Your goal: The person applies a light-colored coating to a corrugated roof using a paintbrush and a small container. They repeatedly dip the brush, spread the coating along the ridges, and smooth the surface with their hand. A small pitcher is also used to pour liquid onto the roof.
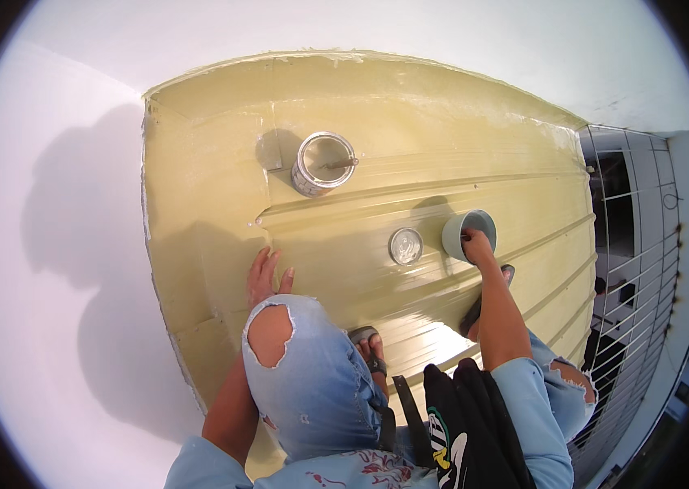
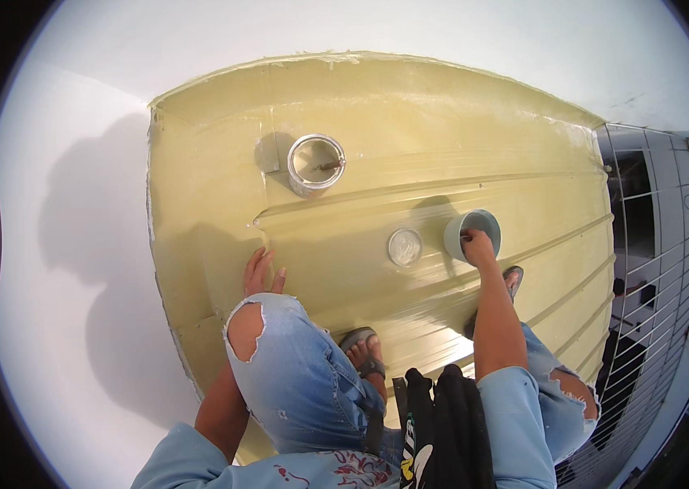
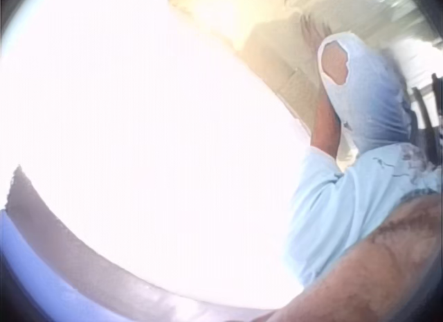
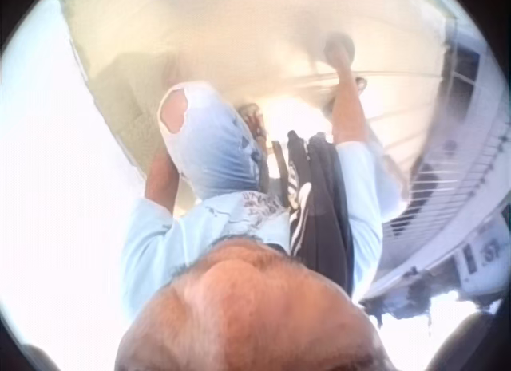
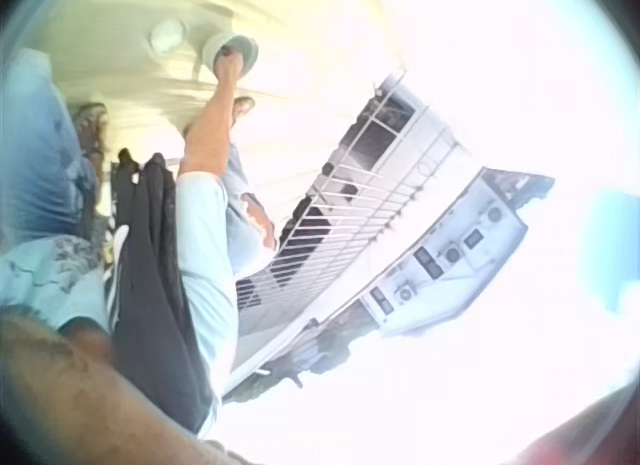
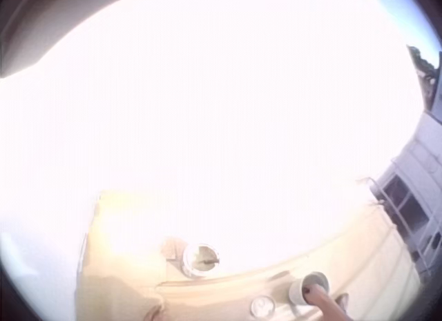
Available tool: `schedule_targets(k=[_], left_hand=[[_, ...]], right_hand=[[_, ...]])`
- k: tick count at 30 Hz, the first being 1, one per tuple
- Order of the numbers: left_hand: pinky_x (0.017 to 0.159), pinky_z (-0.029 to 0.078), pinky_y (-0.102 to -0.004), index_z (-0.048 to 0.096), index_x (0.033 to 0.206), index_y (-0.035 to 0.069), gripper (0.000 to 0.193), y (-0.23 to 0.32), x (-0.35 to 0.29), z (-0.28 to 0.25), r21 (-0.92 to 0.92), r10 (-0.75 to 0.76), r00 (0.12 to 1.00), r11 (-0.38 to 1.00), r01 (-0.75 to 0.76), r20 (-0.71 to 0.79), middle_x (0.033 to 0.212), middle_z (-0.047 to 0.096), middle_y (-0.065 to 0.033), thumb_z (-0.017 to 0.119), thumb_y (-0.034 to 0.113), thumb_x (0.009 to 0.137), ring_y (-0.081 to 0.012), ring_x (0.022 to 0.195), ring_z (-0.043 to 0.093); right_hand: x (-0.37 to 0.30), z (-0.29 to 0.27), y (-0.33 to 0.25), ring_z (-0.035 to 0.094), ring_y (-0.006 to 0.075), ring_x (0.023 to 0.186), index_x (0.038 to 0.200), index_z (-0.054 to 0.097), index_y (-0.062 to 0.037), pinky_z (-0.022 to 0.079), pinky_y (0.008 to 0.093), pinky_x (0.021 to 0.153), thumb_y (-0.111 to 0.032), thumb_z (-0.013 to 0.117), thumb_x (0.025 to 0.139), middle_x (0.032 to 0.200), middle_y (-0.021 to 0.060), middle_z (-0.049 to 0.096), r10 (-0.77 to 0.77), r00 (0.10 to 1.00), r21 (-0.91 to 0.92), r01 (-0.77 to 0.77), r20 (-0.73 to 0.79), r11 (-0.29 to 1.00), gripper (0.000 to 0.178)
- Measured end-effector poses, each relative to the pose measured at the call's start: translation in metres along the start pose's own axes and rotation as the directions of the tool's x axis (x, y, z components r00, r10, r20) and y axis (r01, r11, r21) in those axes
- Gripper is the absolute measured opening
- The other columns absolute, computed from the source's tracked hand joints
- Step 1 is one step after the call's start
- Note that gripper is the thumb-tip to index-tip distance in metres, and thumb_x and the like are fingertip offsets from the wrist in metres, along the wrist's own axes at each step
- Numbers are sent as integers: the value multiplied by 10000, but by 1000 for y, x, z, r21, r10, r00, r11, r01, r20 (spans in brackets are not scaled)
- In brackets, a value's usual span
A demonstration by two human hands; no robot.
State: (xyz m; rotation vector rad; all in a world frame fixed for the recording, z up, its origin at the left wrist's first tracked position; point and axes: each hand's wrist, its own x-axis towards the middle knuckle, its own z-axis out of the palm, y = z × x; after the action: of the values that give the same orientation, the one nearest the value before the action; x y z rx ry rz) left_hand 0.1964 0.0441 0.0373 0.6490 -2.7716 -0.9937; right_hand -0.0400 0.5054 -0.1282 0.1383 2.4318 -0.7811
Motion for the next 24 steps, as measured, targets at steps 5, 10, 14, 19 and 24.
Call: schedule_targets(k=[5, 10, 14, 19, 24], left_hand=[[1127, 449, -446, 636, 1410, 49, 487, -38, -123, 4, 394, -124, 992, 913, 102, 31, 1476, 579, -209, 724, 267, 983, -373, 1339, 568], [1104, 462, -449, 643, 1392, 41, 472, -51, -167, 12, 410, -247, 967, 889, 203, 58, 1455, 592, -210, 722, 251, 977, -376, 1311, 584], [1086, 472, -452, 648, 1377, 36, 459, -59, -167, 19, 410, -273, 960, 884, 223, 68, 1437, 602, -210, 720, 239, 972, -379, 1288, 597], [1063, 484, -455, 656, 1359, 28, 443, -66, -161, 19, 421, -307, 949, 872, 251, 70, 1416, 615, -211, 718, 224, 966, -382, 1259, 614], [1040, 497, -458, 663, 1341, 21, 428, -73, -152, 22, 441, -296, 953, 865, 237, 70, 1394, 628, -212, 715, 209, 961, -385, 1230, 630]], right_hand=[[-2, 3, 2, 708, 417, 1122, 1177, 782, -108, 560, 479, 979, -248, 657, 913, 1118, 225, 760, -10, 1000, -191, 7, -16, 982, 324], [12, -2, 0, 685, 436, 1165, 1206, 774, -116, 543, 490, 1015, -297, 617, 955, 1175, 247, 739, 59, 995, -211, -40, 85, 977, 346], [22, -18, -18, 707, 409, 1150, 1199, 766, -80, 549, 501, 1006, -279, 566, 982, 1188, 221, 752, 142, 968, -409, -47, 205, 911, 356], [26, -54, -54, 749, 293, 1090, 1286, 742, -138, 612, 435, 846, -242, 626, 944, 1212, 142, 764, 370, 832, -568, -83, 412, 819, 376], [36, -92, -74, 671, 306, 1254, 1442, 656, -215, 552, 430, 1010, -264, 639, 959, 1355, 65, 718, 252, 711, -715, 480, 657, 508, 486]])
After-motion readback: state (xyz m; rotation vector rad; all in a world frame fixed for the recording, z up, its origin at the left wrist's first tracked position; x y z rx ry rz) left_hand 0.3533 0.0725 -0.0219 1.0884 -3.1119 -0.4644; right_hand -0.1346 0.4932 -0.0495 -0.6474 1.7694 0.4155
